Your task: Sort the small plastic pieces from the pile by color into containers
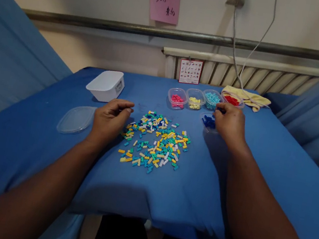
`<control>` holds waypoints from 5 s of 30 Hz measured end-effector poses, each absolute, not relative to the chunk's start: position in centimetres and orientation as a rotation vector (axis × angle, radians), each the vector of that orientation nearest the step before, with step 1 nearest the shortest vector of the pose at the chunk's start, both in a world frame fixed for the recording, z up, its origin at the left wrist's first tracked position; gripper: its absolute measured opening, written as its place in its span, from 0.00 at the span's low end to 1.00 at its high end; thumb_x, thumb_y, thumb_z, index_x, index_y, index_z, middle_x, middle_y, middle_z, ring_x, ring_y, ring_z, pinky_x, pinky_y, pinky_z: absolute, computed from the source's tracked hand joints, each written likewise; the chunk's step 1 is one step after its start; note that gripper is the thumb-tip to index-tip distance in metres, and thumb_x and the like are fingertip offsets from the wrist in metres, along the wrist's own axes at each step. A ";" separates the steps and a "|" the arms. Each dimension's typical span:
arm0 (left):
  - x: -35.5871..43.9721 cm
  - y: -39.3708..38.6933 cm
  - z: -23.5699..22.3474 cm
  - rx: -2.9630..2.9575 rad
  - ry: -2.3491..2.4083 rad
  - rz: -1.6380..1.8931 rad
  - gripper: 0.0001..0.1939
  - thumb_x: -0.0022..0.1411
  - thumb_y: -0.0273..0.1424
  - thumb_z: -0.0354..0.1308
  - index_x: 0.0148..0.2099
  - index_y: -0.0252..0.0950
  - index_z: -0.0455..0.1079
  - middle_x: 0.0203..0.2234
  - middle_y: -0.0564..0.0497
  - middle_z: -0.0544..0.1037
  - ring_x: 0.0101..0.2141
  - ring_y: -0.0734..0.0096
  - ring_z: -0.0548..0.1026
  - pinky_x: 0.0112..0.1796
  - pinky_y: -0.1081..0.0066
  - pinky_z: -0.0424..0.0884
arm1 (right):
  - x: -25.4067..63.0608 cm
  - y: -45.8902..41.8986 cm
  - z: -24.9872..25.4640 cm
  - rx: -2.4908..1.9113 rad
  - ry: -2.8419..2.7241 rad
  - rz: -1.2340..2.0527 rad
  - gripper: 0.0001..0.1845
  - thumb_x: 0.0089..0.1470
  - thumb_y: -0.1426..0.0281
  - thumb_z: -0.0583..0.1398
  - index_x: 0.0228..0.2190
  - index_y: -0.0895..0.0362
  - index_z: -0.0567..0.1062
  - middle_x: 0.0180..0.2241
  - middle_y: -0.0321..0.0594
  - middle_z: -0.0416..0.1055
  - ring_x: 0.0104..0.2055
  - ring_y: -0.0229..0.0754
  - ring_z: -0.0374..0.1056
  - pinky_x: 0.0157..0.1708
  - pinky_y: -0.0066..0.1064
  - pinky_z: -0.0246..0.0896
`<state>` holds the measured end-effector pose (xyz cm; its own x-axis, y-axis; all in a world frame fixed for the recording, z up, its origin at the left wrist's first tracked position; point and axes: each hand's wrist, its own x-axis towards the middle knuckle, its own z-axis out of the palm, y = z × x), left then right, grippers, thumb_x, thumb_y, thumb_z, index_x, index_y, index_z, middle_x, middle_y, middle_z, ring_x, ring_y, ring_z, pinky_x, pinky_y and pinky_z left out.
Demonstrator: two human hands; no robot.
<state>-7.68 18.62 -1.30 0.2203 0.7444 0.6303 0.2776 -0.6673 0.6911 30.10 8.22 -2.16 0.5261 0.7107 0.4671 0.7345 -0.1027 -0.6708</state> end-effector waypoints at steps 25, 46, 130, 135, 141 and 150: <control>-8.4 19.2 -2.7 2.432 0.793 1.017 0.15 0.68 0.32 0.60 0.51 0.40 0.84 0.51 0.45 0.85 0.54 0.58 0.82 0.60 0.54 0.76 | 29.4 7.0 -1.6 -2.211 -1.616 -0.069 0.16 0.66 0.67 0.62 0.50 0.56 0.86 0.50 0.56 0.84 0.55 0.66 0.79 0.58 0.61 0.72; -8.6 17.2 -1.6 2.685 0.574 0.697 0.11 0.68 0.28 0.58 0.42 0.39 0.83 0.40 0.46 0.83 0.45 0.60 0.80 0.51 0.58 0.75 | 19.9 6.0 -0.9 -1.271 -2.368 0.178 0.15 0.70 0.68 0.59 0.45 0.53 0.87 0.41 0.45 0.86 0.44 0.50 0.80 0.47 0.39 0.72; -11.1 19.5 0.0 2.640 0.889 0.381 0.16 0.70 0.28 0.56 0.51 0.38 0.84 0.45 0.46 0.84 0.43 0.63 0.81 0.48 0.65 0.75 | 15.9 9.5 -1.9 -1.364 -1.073 1.063 0.09 0.57 0.77 0.68 0.41 0.56 0.83 0.35 0.38 0.82 0.32 0.37 0.76 0.32 0.27 0.71; -11.4 19.6 0.3 2.589 0.944 0.404 0.14 0.71 0.32 0.56 0.48 0.35 0.82 0.44 0.43 0.83 0.41 0.61 0.80 0.47 0.63 0.75 | 16.5 8.8 -0.8 -1.140 -0.718 1.377 0.10 0.57 0.81 0.67 0.41 0.58 0.81 0.30 0.37 0.78 0.30 0.35 0.75 0.29 0.23 0.74; -9.5 18.4 0.2 2.341 0.901 0.772 0.12 0.71 0.37 0.60 0.46 0.37 0.81 0.42 0.45 0.83 0.43 0.62 0.79 0.49 0.61 0.75 | 16.9 8.4 -0.1 -0.996 -0.550 1.509 0.15 0.60 0.84 0.62 0.45 0.58 0.79 0.30 0.36 0.76 0.28 0.34 0.73 0.28 0.21 0.75; -2.4 15.7 2.3 2.225 0.659 0.764 0.09 0.70 0.31 0.62 0.46 0.36 0.83 0.42 0.48 0.85 0.43 0.65 0.81 0.50 0.64 0.76 | 16.1 8.3 -1.1 -0.911 -0.701 1.517 0.08 0.60 0.74 0.69 0.41 0.53 0.83 0.38 0.37 0.81 0.34 0.37 0.75 0.42 0.28 0.79</control>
